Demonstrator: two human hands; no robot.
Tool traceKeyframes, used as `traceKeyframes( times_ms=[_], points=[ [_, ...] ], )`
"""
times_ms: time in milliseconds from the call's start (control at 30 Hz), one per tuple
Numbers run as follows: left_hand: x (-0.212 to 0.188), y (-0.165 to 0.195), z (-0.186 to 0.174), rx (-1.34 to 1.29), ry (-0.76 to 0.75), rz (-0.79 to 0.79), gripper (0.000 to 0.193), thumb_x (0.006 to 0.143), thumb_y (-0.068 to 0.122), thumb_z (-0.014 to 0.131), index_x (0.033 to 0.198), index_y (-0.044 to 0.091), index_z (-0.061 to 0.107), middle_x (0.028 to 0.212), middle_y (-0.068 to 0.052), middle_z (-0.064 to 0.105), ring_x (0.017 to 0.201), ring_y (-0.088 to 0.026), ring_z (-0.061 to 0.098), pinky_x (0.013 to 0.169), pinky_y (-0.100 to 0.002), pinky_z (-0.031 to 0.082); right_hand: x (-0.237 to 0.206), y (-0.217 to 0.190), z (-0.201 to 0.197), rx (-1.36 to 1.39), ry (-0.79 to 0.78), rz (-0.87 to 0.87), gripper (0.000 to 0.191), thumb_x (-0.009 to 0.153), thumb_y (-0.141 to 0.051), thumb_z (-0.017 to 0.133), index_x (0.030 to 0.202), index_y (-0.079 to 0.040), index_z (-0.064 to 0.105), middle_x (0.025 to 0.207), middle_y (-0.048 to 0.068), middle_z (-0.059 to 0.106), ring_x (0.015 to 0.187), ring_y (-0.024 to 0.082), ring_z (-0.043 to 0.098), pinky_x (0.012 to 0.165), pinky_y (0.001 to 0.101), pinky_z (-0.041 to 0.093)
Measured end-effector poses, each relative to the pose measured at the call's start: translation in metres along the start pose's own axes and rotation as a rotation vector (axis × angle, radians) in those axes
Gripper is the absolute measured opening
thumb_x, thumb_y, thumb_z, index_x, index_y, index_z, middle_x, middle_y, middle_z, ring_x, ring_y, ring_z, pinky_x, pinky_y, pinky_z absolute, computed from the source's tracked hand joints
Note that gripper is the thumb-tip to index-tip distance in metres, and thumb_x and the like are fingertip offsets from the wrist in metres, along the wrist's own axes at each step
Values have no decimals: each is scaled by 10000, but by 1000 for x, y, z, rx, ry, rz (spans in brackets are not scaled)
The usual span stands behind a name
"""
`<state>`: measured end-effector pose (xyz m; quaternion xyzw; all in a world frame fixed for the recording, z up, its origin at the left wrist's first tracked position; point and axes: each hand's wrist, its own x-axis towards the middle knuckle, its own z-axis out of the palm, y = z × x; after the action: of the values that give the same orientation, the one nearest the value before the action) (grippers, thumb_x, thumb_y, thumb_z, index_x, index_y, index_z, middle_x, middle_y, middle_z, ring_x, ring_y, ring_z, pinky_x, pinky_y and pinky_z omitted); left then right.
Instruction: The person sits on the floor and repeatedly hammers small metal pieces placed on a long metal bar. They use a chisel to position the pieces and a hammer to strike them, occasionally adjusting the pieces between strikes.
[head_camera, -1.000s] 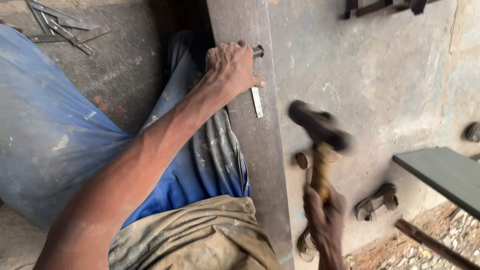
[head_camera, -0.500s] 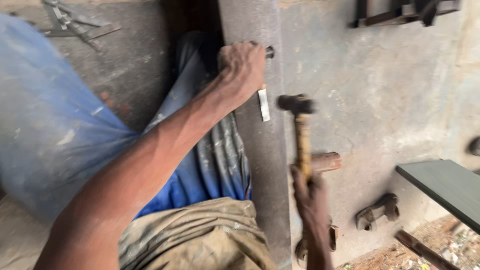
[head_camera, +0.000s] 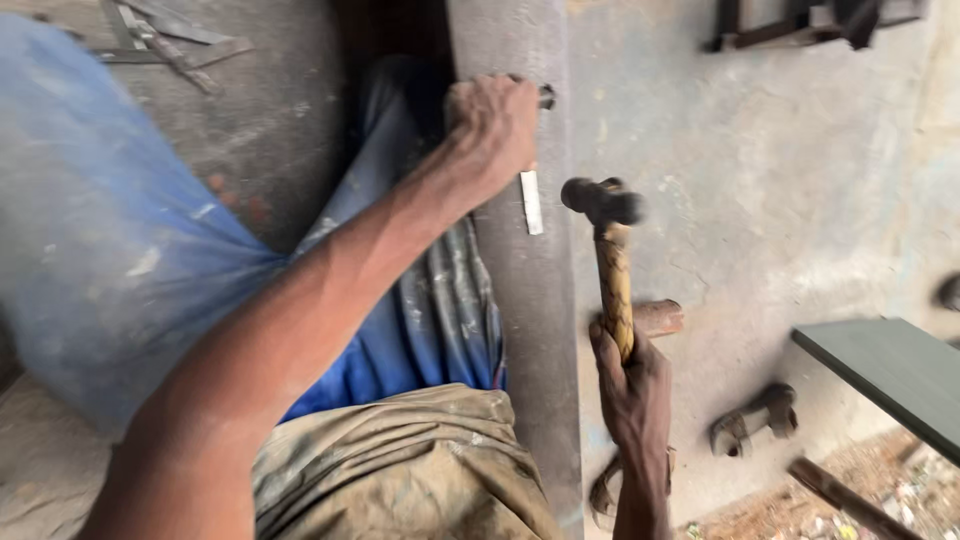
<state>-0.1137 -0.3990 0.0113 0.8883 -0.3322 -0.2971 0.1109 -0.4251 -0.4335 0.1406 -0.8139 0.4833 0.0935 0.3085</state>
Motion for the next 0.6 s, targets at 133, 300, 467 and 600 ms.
traceKeyframes(
  times_ms=[133, 300, 467, 600],
  points=[
    [4, -1, 5, -43, 57, -17, 276, 792, 275, 876, 761, 89, 675, 634, 26, 567, 514, -101, 473, 395, -280, 377, -3, -12, 6, 227, -54, 5, 303, 958, -330, 594, 1027, -48, 678, 613, -21, 548, 486, 104, 461, 410, 326, 385],
    [2, -3, -15, 26, 35, -46, 298, 787, 275, 882, 769, 81, 656, 620, -21, 561, 506, -89, 494, 357, -278, 396, 10, -8, 16, 193, -91, 216, 313, 1002, -327, 654, 949, -20, 687, 609, -11, 484, 502, 102, 414, 422, 290, 303],
    [-10, -1, -16, -19, 39, 29, 450, 719, 441, 926, 776, 62, 689, 631, 6, 582, 560, -105, 517, 416, -286, 406, -15, 13, -15, 308, 61, 64, 249, 971, -292, 605, 912, -59, 673, 540, -2, 530, 408, 96, 456, 338, 278, 366],
    [-5, -1, -11, -57, -15, 6, 458, 728, 446, 925, 758, 60, 680, 604, -6, 574, 496, -100, 489, 399, -272, 396, -11, 18, 10, 528, 33, -155, 297, 1007, -270, 623, 822, -37, 622, 567, -13, 545, 411, 85, 449, 332, 264, 354]
  ],
)
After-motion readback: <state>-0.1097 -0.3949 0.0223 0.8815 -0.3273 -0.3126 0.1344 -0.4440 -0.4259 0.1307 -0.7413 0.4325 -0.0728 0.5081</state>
